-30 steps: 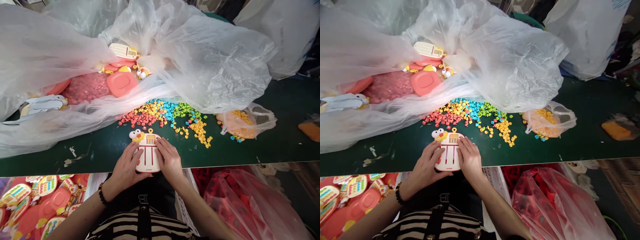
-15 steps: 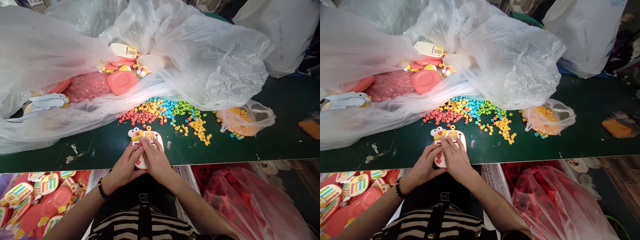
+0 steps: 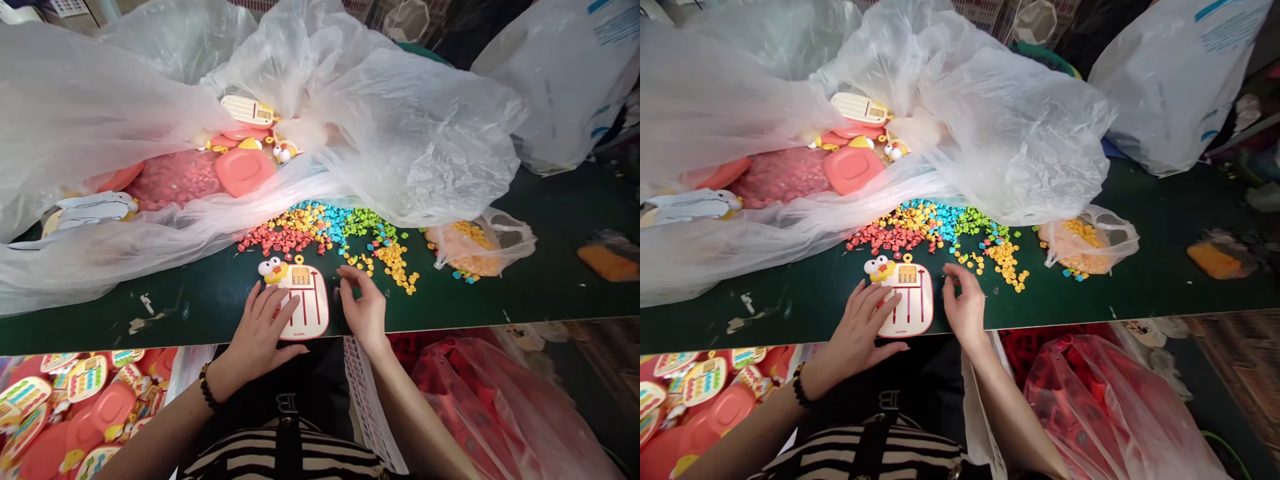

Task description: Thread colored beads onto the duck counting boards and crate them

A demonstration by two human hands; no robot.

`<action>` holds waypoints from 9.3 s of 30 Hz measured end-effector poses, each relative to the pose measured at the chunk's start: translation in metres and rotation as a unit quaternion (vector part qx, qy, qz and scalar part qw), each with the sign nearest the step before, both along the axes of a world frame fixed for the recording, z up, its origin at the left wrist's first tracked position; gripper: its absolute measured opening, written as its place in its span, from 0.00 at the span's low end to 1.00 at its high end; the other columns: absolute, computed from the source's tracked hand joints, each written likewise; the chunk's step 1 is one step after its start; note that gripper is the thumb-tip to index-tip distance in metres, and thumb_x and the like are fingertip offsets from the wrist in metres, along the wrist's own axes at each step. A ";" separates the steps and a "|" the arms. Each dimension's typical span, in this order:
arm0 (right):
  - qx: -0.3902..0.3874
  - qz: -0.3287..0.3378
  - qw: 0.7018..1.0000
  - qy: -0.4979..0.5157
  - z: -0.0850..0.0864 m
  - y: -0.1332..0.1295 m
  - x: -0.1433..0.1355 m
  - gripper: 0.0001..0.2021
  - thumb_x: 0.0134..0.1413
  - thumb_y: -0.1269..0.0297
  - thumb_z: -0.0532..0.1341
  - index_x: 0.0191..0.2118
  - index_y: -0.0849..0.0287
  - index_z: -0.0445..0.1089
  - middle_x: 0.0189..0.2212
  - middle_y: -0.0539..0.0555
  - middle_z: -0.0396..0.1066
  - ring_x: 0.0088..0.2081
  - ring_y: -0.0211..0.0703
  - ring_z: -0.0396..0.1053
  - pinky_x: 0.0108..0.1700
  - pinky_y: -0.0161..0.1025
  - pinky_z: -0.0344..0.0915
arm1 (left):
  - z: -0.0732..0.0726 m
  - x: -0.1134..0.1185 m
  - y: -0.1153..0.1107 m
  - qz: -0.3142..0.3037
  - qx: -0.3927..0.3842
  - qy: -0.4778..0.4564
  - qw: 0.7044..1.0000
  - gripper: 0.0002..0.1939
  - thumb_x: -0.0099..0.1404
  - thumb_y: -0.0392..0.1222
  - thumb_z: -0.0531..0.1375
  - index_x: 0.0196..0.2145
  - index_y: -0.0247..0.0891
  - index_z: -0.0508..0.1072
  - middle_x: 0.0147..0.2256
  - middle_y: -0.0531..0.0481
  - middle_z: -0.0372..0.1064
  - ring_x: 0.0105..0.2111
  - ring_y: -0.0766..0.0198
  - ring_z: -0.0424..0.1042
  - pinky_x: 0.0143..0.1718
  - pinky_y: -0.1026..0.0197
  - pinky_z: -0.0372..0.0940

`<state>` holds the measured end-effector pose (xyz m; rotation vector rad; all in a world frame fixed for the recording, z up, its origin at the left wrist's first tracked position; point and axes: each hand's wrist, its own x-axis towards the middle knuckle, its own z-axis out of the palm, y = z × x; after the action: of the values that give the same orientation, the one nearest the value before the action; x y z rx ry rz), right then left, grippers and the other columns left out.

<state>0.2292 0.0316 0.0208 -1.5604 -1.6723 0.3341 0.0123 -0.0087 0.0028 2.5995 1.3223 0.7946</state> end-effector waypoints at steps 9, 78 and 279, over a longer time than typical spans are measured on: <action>0.039 0.084 0.974 -0.207 -0.004 0.073 0.013 0.11 0.60 0.69 0.55 0.42 0.57 0.74 0.39 0.57 0.76 0.40 0.49 0.71 0.43 0.45 0.69 | -0.002 0.009 0.007 0.014 -0.040 0.037 0.998 0.31 0.64 0.57 0.57 0.59 0.39 0.63 0.62 0.38 0.58 0.64 0.44 0.51 0.62 0.34 0.42; 0.066 0.130 0.973 -0.181 -0.011 0.035 -0.041 0.12 0.63 0.68 0.54 0.46 0.58 0.74 0.43 0.56 0.77 0.44 0.44 0.72 0.48 0.42 0.67 | 0.000 0.024 0.013 0.072 0.019 0.018 0.997 0.37 0.60 0.61 0.58 0.55 0.27 0.65 0.54 0.31 0.66 0.56 0.43 0.62 0.63 0.33 0.39; -0.016 0.147 0.955 -0.257 0.004 0.114 0.002 0.08 0.54 0.73 0.59 0.39 0.57 0.71 0.35 0.57 0.74 0.40 0.51 0.69 0.42 0.44 0.68 | -0.005 0.006 0.009 0.041 -0.077 -0.021 0.996 0.42 0.59 0.53 0.63 0.64 0.35 0.51 0.57 0.37 0.62 0.57 0.46 0.59 0.61 0.40 0.53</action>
<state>0.2313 0.1452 0.0246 -1.5018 -2.3221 0.1061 0.0186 0.0004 -0.0019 2.4109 1.4268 0.7248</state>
